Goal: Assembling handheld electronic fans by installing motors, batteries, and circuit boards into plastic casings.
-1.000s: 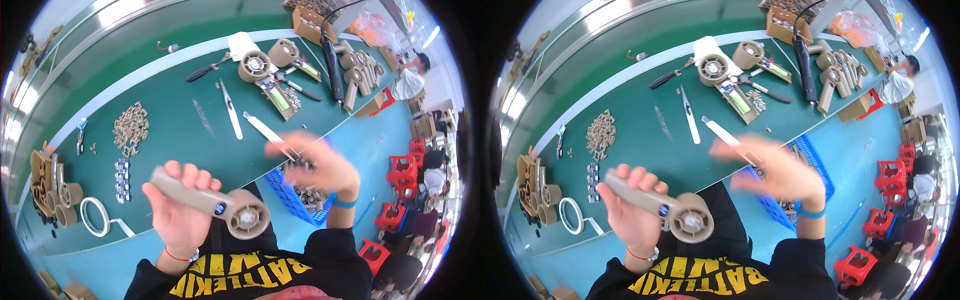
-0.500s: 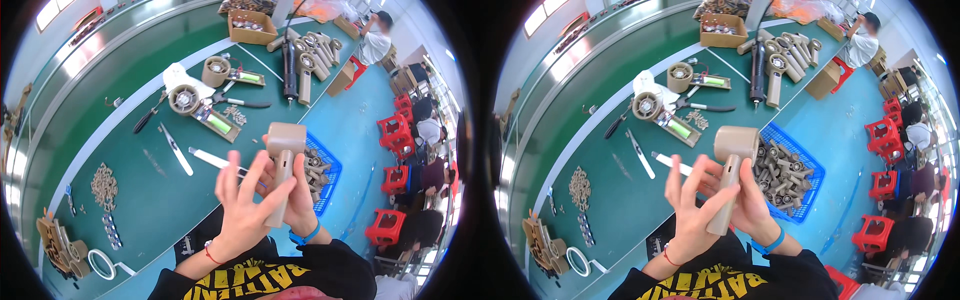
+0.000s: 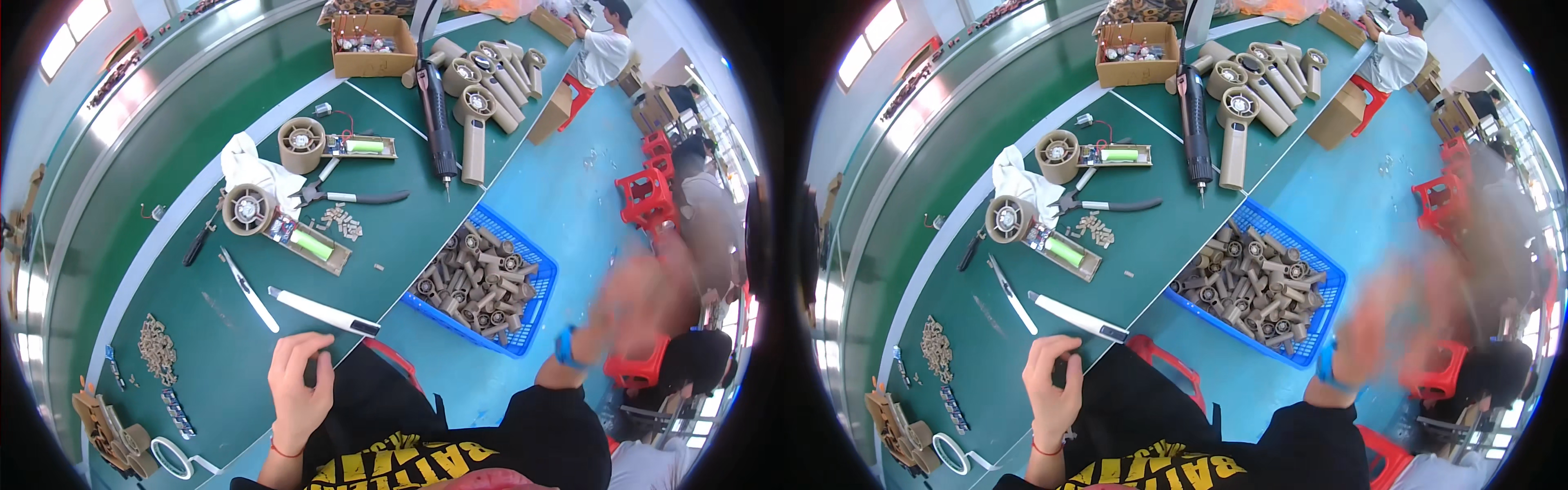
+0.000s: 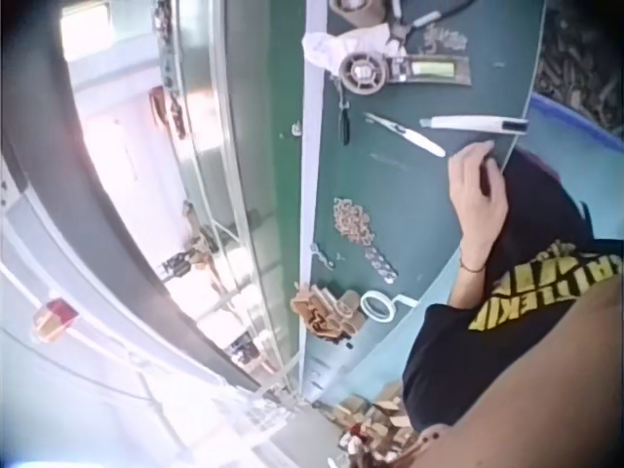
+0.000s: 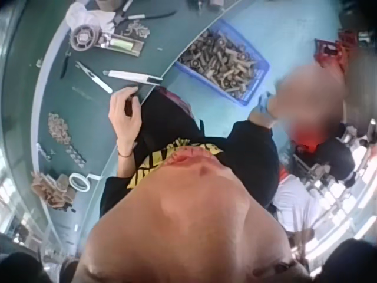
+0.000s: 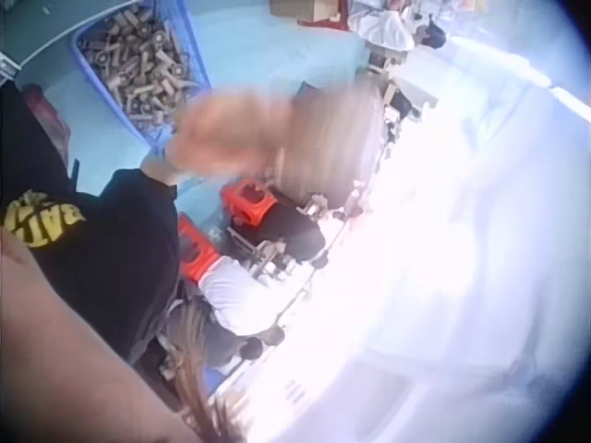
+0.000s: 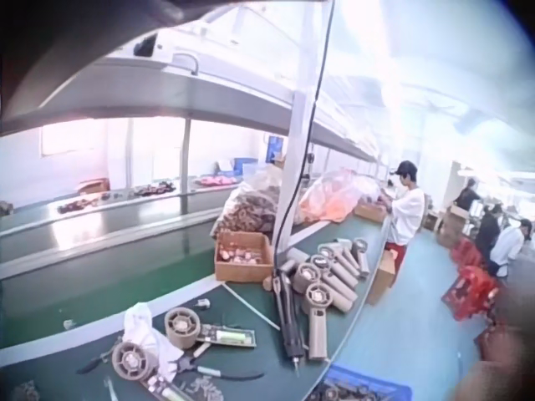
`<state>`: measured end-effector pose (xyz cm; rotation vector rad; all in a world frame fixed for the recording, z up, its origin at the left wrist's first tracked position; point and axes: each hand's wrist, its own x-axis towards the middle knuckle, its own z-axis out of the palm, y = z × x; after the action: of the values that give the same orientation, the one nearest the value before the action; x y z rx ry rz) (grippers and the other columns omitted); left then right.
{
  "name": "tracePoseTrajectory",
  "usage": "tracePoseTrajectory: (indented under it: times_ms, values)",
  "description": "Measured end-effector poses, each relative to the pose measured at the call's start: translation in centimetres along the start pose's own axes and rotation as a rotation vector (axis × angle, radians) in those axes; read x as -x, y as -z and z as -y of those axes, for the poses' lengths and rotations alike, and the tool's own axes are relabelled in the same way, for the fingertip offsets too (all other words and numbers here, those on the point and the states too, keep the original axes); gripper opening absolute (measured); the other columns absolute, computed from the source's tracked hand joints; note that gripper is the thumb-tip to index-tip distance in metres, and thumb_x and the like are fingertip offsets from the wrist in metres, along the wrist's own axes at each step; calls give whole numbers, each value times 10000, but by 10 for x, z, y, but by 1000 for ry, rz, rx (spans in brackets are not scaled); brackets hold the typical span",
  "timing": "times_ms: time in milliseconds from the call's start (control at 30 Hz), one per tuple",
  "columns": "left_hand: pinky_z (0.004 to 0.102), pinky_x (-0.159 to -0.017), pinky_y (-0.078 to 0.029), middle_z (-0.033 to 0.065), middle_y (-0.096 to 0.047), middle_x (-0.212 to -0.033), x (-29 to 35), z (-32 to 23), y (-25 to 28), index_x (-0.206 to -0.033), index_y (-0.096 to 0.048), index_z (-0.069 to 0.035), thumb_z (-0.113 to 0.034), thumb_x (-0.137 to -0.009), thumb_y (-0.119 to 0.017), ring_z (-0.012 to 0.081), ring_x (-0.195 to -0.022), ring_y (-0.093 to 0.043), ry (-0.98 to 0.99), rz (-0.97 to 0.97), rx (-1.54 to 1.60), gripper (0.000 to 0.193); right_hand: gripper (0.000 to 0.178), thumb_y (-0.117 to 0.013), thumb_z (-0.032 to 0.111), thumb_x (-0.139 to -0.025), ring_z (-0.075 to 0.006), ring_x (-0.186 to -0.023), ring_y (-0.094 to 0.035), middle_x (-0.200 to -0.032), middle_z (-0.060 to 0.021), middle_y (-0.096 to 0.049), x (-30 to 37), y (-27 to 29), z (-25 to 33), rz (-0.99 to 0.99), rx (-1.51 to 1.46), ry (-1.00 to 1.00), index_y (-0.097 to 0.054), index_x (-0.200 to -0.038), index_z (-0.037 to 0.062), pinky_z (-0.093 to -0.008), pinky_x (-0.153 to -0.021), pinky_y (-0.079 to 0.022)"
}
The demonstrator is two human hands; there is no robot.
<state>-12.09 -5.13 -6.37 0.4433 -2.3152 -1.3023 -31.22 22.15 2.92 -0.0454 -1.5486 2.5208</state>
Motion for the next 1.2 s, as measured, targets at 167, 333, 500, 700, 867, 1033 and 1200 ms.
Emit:
tracePoseTrajectory:
  times_ms: [167,333,500,700,867,1033,1200]
  values:
    - [297,-643,-472,99,-632,-909,-2,1,2,-939,-656,-26,100,-713,-624,211,-737,-576,62,-26,-65,261,14,-612,112,-853,-18,-601,-554,-831,34,-600,1,-22,31,741,-429,1091,-604,-844,106,-228,-653,-492]
    - [290,-611,-459,77,-644,-853,-7,-1,-2,-887,-656,-41,86,-697,-641,200,-676,-556,119,26,-109,228,93,-541,147,-911,-30,-694,-626,-999,26,-656,-29,-39,14,1011,-477,994,-604,-892,81,-207,-756,-505]
    - [286,-605,-454,100,-626,-811,-7,-3,-3,-829,-641,-19,86,-678,-616,210,-680,-557,93,53,-163,186,393,-513,259,-967,-219,-1105,-562,-1256,-138,-554,-88,-10,5,1202,-284,574,-511,-1259,-5,-327,-906,-477]
    - [297,-589,-450,85,-631,-786,-5,-5,-5,-809,-648,-34,54,-626,-620,218,-671,-558,99,43,-168,205,432,-379,195,-1024,-211,-842,-564,-1213,-238,-563,-323,16,-88,500,-74,-23,-332,-1437,77,-296,-717,-514]
    - [391,-689,-470,138,-658,-898,-24,-14,4,-923,-659,-37,35,-720,-609,325,-766,-592,70,172,-83,222,558,-369,149,-994,-231,-762,-615,-1073,-202,-628,-419,40,-115,164,207,-128,-236,-1514,301,-310,-632,-541]
    - [388,-663,-464,128,-654,-863,-24,-16,8,-896,-660,-42,34,-710,-626,314,-733,-586,87,176,-105,204,632,-406,166,-954,-205,-635,-599,-895,-152,-663,-476,30,-132,186,395,-106,-195,-1537,291,-323,-538,-517]
    - [381,-631,-453,101,-646,-816,-28,-16,10,-850,-657,-52,42,-683,-646,293,-702,-577,96,199,-110,192,581,-451,170,-943,-217,-805,-648,-1082,-108,-656,-509,32,-134,101,570,-74,-326,-1506,245,-331,-676,-545]
